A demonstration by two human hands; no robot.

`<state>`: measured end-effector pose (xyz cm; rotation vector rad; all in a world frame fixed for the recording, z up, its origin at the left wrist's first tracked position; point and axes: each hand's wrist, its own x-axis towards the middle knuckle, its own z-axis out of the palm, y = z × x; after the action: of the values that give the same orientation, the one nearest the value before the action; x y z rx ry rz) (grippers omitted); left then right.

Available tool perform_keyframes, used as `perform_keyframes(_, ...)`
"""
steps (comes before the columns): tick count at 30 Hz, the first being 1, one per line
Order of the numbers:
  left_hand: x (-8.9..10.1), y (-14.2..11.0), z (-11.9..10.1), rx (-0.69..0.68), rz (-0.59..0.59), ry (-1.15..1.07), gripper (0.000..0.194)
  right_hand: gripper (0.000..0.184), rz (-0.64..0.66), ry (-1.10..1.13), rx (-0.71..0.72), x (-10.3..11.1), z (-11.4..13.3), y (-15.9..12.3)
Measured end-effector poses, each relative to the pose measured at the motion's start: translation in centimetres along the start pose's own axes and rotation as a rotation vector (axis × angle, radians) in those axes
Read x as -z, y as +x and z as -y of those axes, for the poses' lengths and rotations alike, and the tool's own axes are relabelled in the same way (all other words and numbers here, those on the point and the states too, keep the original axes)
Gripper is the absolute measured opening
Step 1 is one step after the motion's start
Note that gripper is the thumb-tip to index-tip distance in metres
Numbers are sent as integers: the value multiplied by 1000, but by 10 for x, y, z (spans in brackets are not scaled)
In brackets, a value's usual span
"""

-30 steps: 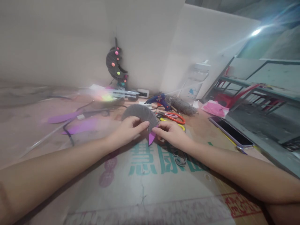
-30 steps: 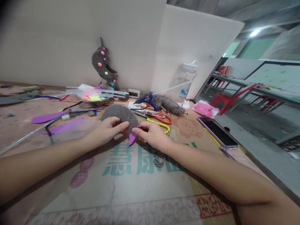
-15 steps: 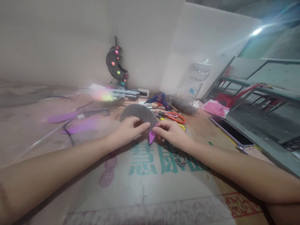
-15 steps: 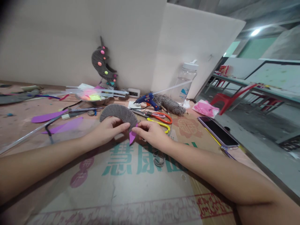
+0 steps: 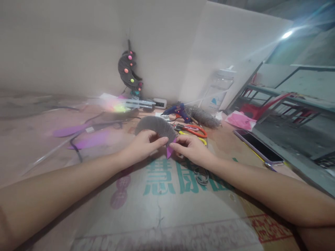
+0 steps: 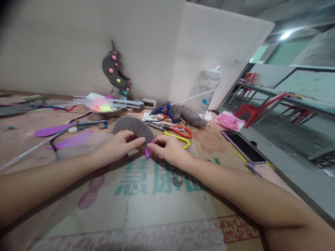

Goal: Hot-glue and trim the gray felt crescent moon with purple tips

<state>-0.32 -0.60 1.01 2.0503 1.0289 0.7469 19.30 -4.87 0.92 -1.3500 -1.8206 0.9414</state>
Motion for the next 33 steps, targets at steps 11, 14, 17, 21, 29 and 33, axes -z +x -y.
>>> perform_keyframes(11,1,2,1,-36,-76,102,46,32,-28,152,9,1,0,0)
perform_keyframes(14,1,2,1,-54,-76,113,46,32,-30,156,24,1,1,-1)
perform_keyframes(17,1,2,1,-41,-60,97,46,33,-28,149,32,1,2,-1)
perform_keyframes(21,1,2,1,-19,-30,81,46,35,-40,121,43,2,1,0)
perform_keyframes(29,1,3,5,-38,7,105,48,39,-55,112,61,2,-1,1)
perform_keyframes(33,1,3,5,-40,30,139,50,43,-58,91,68,3,-1,1)
